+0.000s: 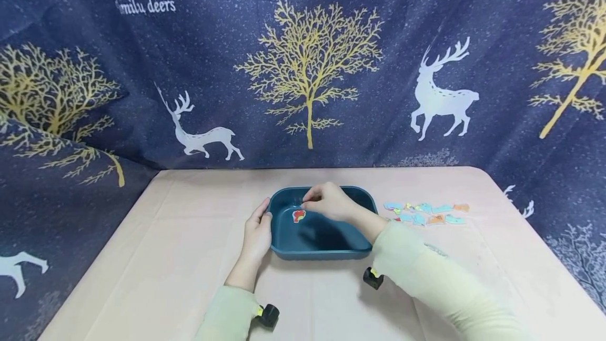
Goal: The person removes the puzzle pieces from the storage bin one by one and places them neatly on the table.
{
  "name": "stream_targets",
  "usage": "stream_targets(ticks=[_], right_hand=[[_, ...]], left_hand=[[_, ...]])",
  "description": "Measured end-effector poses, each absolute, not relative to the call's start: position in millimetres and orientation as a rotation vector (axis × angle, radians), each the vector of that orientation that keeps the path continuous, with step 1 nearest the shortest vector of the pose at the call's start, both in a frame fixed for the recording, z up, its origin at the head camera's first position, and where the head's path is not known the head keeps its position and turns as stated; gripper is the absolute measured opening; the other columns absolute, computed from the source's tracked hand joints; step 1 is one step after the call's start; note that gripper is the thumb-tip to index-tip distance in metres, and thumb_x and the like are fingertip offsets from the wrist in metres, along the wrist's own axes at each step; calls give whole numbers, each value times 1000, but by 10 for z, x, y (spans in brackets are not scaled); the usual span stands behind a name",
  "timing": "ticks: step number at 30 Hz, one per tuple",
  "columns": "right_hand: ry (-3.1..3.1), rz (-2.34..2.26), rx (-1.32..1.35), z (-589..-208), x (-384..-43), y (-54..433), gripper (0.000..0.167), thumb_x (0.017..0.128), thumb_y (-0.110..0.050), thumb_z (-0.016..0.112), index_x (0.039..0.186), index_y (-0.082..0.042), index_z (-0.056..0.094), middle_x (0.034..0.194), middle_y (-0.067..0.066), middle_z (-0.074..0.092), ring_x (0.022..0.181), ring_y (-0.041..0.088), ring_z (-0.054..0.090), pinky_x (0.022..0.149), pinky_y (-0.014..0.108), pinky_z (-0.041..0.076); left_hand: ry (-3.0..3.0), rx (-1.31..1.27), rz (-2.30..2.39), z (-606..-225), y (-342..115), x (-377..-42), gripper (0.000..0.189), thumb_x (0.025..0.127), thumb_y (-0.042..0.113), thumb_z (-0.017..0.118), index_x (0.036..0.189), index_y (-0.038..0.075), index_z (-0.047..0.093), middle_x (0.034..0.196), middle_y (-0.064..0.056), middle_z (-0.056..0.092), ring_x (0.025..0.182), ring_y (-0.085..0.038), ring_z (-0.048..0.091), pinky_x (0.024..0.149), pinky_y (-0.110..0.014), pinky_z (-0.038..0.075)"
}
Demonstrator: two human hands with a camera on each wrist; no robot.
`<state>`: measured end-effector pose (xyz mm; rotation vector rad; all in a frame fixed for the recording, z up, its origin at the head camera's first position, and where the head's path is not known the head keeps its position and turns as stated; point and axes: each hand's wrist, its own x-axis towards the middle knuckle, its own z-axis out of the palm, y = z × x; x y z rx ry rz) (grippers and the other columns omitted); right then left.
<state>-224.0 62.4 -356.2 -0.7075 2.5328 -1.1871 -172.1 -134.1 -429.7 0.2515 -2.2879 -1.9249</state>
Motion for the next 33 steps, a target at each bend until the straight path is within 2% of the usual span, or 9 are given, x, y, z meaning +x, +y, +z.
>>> stream_targets(ticks=[4,7,11,14,20,29,33], right_hand=[[2506,-1204,-677,-3609,-2245,540,18,88,-19,65,98,-5,71,88,4,72,76,12,63,65,25,53],[2487,-1223,-617,-3652,-2246,493,17,87,-20,66,96,-7,71,85,2,71,76,22,64,61,24,53],[2452,-1271,-559,-3725,-2265,460,21,85,-17,68,100,-3,70,87,6,71,83,34,65,62,27,55],[2445,-1311,-533,-3801,-2303,456,25,84,-15,69,104,0,69,91,9,71,83,31,66,64,27,56],[2532,-1326,-517,-3977,-2401,460,24,83,-16,71,103,-4,70,97,6,71,86,15,64,75,26,56],[2624,-1160,-681,-4113,-2373,398,28,84,-15,70,110,-4,67,101,7,71,95,19,65,80,31,56],[2657,-1027,-757,-4127,-2345,374,32,84,-18,71,113,-4,66,107,8,68,100,21,63,87,35,54]], left_hand=[[-2282,240,-1929,-4293,-1335,-1725,44,99,10,37,143,5,40,150,-11,38,142,-27,30,117,-43,26],[-2277,240,-1937,-4285,-1325,-1728,44,99,10,37,142,4,41,150,-11,38,141,-27,30,117,-43,26],[-2276,238,-1943,-4270,-1311,-1738,44,99,10,37,142,5,41,150,-11,38,141,-27,30,117,-43,26],[-2282,238,-1943,-4261,-1300,-1749,44,99,10,37,143,6,41,150,-11,38,142,-27,30,117,-44,25],[-2286,243,-1929,-4255,-1294,-1769,44,100,11,36,143,6,40,150,-10,38,142,-27,29,118,-44,24],[-2281,236,-1938,-4262,-1332,-1738,44,99,10,36,143,5,39,150,-12,37,142,-28,29,118,-45,24],[-2266,242,-1944,-4268,-1335,-1727,44,99,9,37,143,4,40,150,-12,38,141,-28,30,118,-44,24]])
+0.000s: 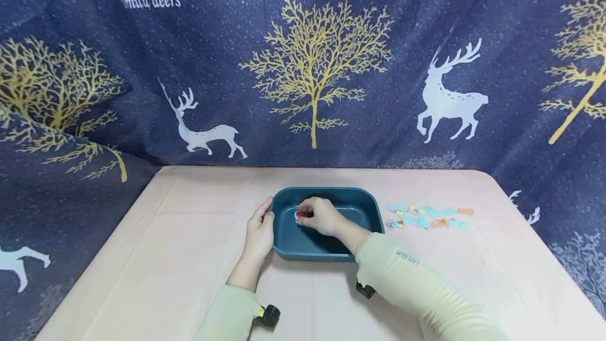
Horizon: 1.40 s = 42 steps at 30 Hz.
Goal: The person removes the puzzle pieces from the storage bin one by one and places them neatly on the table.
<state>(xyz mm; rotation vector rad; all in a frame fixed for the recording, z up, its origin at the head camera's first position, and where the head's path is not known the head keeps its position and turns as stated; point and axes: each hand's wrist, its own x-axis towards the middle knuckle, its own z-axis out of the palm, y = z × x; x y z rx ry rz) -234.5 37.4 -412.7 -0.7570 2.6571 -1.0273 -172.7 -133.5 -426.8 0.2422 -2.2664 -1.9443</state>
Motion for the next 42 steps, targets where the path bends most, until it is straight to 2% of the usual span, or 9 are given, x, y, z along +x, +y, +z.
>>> stream_targets(ticks=[6,10,15,23,30,36,42], right_hand=[[2742,-817,-865,-4135,-2331,353,37,87,-22,68,119,-5,64,117,10,64,112,27,55,99,40,47],[2796,-687,-891,-4128,-2316,343,38,87,-25,68,120,-7,65,116,9,62,109,28,52,96,43,46],[2828,-639,-906,-4126,-2310,345,26,86,-22,68,109,-11,71,108,7,62,101,25,52,87,43,47],[2793,-647,-815,-4044,-2327,361,22,87,-21,68,105,-9,66,107,8,61,104,26,52,94,44,45],[2742,-806,-745,-3959,-2319,447,7,88,-6,63,94,-8,60,93,7,67,90,20,63,82,34,54],[2647,-951,-688,-3958,-2304,577,12,88,-5,61,99,-6,65,91,7,70,86,16,65,76,29,56],[2588,-1047,-667,-3909,-2311,707,15,87,-7,61,101,-6,68,89,4,70,79,11,63,67,25,52]], left_hand=[[-2263,252,-1924,-4256,-1339,-1710,44,98,9,38,142,4,41,149,-13,38,141,-29,31,117,-45,25],[-2271,257,-1921,-4245,-1351,-1713,44,99,10,37,142,5,41,150,-11,38,141,-28,30,118,-45,25],[-2289,255,-1914,-4241,-1358,-1727,44,99,9,36,143,5,40,151,-12,37,142,-28,29,118,-45,24],[-2285,250,-1915,-4222,-1366,-1771,44,100,11,36,143,6,39,151,-10,36,142,-27,29,118,-44,24],[-2280,235,-1914,-4229,-1356,-1786,44,100,11,36,143,5,40,151,-11,37,142,-28,29,118,-44,24],[-2299,237,-1920,-4269,-1336,-1758,44,100,11,36,143,5,39,151,-11,36,142,-28,28,118,-44,24],[-2295,241,-1926,-4314,-1335,-1740,44,100,11,35,144,5,38,152,-11,35,142,-29,28,118,-45,23]])
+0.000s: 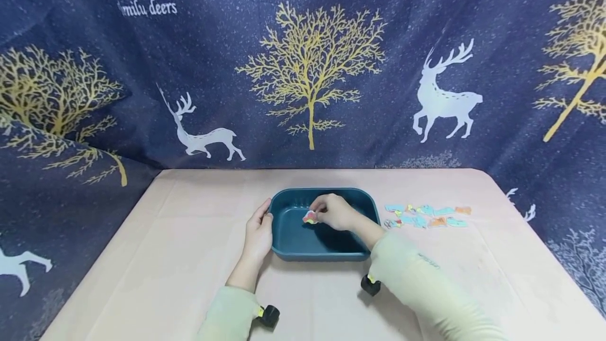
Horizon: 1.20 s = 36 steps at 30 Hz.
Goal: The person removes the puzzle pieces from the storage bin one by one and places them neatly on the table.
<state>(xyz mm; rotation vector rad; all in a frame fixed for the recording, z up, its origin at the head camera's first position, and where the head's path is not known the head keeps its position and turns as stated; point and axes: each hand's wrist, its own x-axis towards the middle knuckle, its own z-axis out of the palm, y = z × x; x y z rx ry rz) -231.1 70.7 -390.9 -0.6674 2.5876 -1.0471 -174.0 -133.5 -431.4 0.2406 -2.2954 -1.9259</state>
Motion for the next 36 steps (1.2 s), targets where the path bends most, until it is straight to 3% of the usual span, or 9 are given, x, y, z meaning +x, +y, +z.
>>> stream_targets(ticks=[9,16,26,36], right_hand=[[2517,-1193,-676,-3810,-2284,976,20,92,-13,59,110,-6,66,96,5,69,82,11,64,70,27,54],[2523,-1346,-664,-3744,-2293,1244,26,92,-14,60,113,0,64,101,14,68,87,17,64,71,28,55],[2481,-1541,-552,-3673,-2266,1521,36,92,-15,60,123,4,58,106,22,67,90,29,67,77,45,58],[2474,-1678,-471,-3689,-2166,1763,39,92,-13,60,125,6,55,105,25,66,84,15,68,74,27,58]], left_hand=[[-2278,245,-1923,-4299,-1297,-1715,44,99,10,37,142,4,40,150,-12,37,142,-29,30,117,-45,25],[-2276,247,-1938,-4301,-1279,-1725,44,99,10,37,142,5,40,150,-11,37,142,-28,29,118,-45,25],[-2274,245,-1941,-4274,-1314,-1730,45,99,10,36,143,4,39,151,-12,36,142,-29,28,118,-44,25],[-2287,249,-1933,-4286,-1333,-1709,45,99,10,36,143,5,39,151,-12,36,142,-29,28,118,-45,24]])
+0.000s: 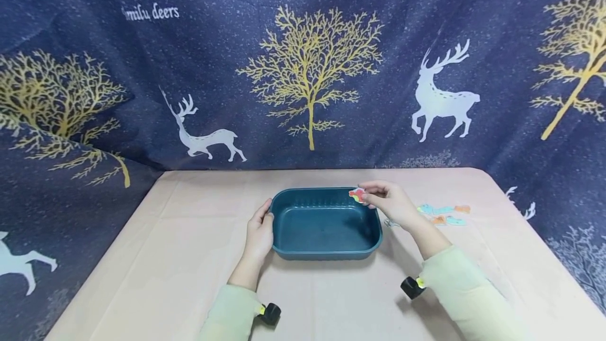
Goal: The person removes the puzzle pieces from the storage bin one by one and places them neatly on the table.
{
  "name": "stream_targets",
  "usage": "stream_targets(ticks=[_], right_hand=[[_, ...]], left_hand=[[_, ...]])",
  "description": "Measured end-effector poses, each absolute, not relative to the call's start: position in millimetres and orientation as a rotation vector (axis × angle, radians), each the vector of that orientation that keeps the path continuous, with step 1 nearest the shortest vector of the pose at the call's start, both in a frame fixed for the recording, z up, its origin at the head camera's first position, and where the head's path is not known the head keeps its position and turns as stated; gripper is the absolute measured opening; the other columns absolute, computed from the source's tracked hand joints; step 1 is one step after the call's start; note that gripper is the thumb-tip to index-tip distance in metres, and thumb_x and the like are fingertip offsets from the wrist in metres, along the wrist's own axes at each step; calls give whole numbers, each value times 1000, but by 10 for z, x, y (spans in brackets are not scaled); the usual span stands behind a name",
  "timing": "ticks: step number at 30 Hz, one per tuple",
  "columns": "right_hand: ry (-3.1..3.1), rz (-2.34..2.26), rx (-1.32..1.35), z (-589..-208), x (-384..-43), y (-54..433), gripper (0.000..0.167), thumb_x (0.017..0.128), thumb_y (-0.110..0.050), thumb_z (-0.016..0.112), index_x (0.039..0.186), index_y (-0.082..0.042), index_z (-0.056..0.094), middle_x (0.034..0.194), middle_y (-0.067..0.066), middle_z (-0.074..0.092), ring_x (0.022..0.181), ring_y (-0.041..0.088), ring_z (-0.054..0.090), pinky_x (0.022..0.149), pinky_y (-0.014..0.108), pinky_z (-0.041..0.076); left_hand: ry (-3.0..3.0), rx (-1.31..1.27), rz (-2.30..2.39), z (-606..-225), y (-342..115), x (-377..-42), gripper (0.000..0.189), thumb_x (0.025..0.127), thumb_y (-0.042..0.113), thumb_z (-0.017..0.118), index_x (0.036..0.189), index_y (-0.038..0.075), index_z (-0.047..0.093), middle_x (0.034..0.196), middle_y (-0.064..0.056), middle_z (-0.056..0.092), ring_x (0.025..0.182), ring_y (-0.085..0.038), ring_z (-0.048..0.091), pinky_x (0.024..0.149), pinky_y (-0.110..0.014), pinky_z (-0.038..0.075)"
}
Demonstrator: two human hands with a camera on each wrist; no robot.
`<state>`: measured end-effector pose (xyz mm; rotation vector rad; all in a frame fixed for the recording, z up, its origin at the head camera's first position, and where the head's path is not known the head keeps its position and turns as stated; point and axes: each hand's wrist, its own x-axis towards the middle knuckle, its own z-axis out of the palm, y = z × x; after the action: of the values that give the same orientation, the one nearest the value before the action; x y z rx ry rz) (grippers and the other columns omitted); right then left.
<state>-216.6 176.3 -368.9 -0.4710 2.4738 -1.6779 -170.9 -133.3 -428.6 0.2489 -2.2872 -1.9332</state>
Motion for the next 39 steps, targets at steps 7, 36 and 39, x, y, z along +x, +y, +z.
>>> stream_targets(ticks=[7,36,39], right_hand=[[2473,-1734,-363,-3720,-2126,1912,41,91,-15,61,126,6,54,101,16,67,82,10,68,77,31,59],[2386,-1879,-115,-3909,-2013,2735,48,93,-18,60,130,8,46,85,-19,67,77,4,69,73,22,58],[2370,-1883,-82,-3919,-1979,2832,47,93,-19,60,131,6,47,85,-20,67,77,5,69,73,23,59]], left_hand=[[-2297,242,-1919,-4292,-1343,-1705,45,99,10,35,144,5,38,151,-11,35,142,-29,28,118,-46,23],[-2305,211,-1944,-4297,-1347,-1728,44,101,13,34,145,7,37,152,-9,34,143,-27,27,118,-42,25],[-2310,218,-1927,-4303,-1343,-1733,44,101,12,34,144,7,38,152,-9,35,143,-27,28,117,-42,26]])
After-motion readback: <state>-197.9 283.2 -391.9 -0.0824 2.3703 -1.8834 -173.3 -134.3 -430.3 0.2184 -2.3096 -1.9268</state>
